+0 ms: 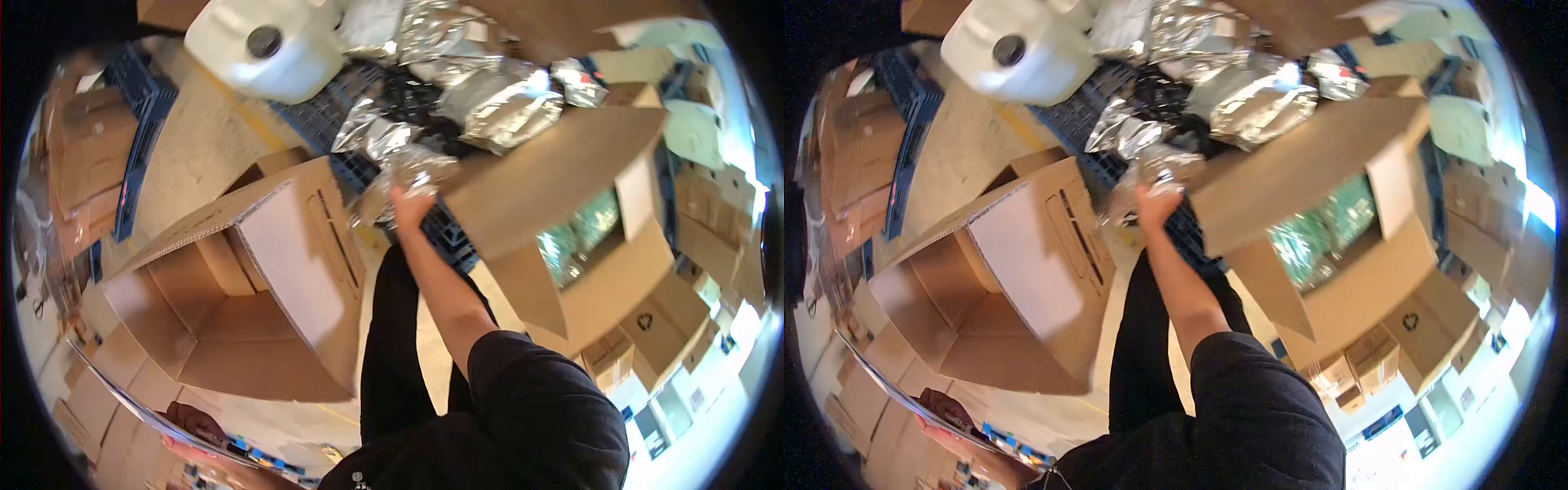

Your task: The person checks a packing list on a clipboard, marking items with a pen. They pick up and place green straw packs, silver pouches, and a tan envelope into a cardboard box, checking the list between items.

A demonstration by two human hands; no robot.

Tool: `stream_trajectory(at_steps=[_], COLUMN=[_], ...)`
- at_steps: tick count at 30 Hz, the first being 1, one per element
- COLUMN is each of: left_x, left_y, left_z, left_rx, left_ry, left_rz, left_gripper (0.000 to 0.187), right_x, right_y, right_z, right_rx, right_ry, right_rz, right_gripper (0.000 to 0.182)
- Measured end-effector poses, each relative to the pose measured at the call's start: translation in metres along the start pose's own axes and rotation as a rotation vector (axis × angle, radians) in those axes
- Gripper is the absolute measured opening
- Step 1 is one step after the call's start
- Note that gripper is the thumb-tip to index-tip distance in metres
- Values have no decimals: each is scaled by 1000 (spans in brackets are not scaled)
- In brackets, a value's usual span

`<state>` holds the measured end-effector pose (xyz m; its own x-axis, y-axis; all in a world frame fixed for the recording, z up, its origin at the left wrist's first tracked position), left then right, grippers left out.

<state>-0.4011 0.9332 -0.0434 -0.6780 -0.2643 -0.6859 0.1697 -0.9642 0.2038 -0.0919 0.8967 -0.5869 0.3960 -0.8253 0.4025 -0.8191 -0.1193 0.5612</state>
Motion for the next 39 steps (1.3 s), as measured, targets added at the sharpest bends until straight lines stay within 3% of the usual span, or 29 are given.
stream_trajectory(at_steps=[1,2,3,4,5,6,8,10,11,13,15,17,18,19,21,22,26,27,29,31,32,33,35,37,39], left_x=[-17,-25,-29,-37,-39,-55,-80,-96,-101,-129,-155,-169,-160,-160,-150,-157,-165,-176,-186,-181,-183,-185,-187,-187,-194], left_y=[3,5,6,4,8,14,27,35,39,70,84,90,83,76,65,67,71,78,80,75,76,76,78,78,77], left_z=[-4,-6,-7,-6,-2,-6,-8,-1,-13,-12,-31,-53,-52,-51,-55,-63,-79,-87,-92,-98,-102,-107,-110,-113,-118], left_rx=[-184,-92,-9,61,-37,14,78,-19,-4,-1076,-1001,-675,-736,-736,-523,-434,-298,-342,-388,-335,-337,-337,-338,-355,-378], left_ry=[22,138,259,243,201,186,173,-231,-225,-1148,-1214,-1081,-1007,-1006,-920,-849,-791,-850,-917,-888,-890,-896,-964,-949,-906], left_rz=[90,55,12,-42,77,11,-68,-203,-215,-446,-448,-210,-201,-217,-35,-9,-64,-46,-48,-78,-96,-102,-87,-114,-140], left_gripper=[24,21,18,17,20,15,12,24,24,42,46,84,49,49,61,52,52,52,52,54,54,54,54,51,48], right_x=[25,82,90,129,159,182,239,298,335,394,436,475,487,498,498,494,462,462,440,416,415,388,375,392,383], right_y=[40,89,100,124,143,156,182,195,201,187,143,97,82,67,21,9,-36,-49,-48,-46,-33,-49,-51,-41,-64], right_z=[-26,-117,-103,-157,-180,-193,-238,-252,-279,-283,-224,-208,-210,-212,-164,-148,-117,-108,-109,-100,-116,-86,-93,-124,-89], right_rx=[-47,-124,31,192,230,292,241,275,299,174,-353,-584,-675,-764,-806,-864,-933,-904,-900,-817,-816,-810,-756,-564,-268], right_ry=[-145,-78,-11,-49,32,80,-51,-46,-125,-326,-434,-613,-654,-695,-719,-717,-645,-380,-499,-601,-579,-626,-550,-593,-469], right_rz=[-14,-235,-149,-297,-291,-394,-828,-905,-910,-817,-824,-805,-788,-774,-812,-762,-593,-461,-381,-422,-531,-635,-682,-459,-148], right_gripper=[68,64,62,64,66,80,80,86,88,83,69,58,53,50,49,49,45,45,45,52,51,52,54,55,72])
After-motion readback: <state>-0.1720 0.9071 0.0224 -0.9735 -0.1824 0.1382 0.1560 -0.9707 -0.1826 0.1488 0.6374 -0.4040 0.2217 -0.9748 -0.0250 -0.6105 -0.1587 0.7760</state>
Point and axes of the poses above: each hand's wrist, its own y-axis away from the middle knuckle, its own x-axis out of the back of the hand, z = x × y, the point moved 5 cm from there along -y, towards the middle knuckle, and after that the axes turned 15 degrees about -x, right-handed, at the moved point
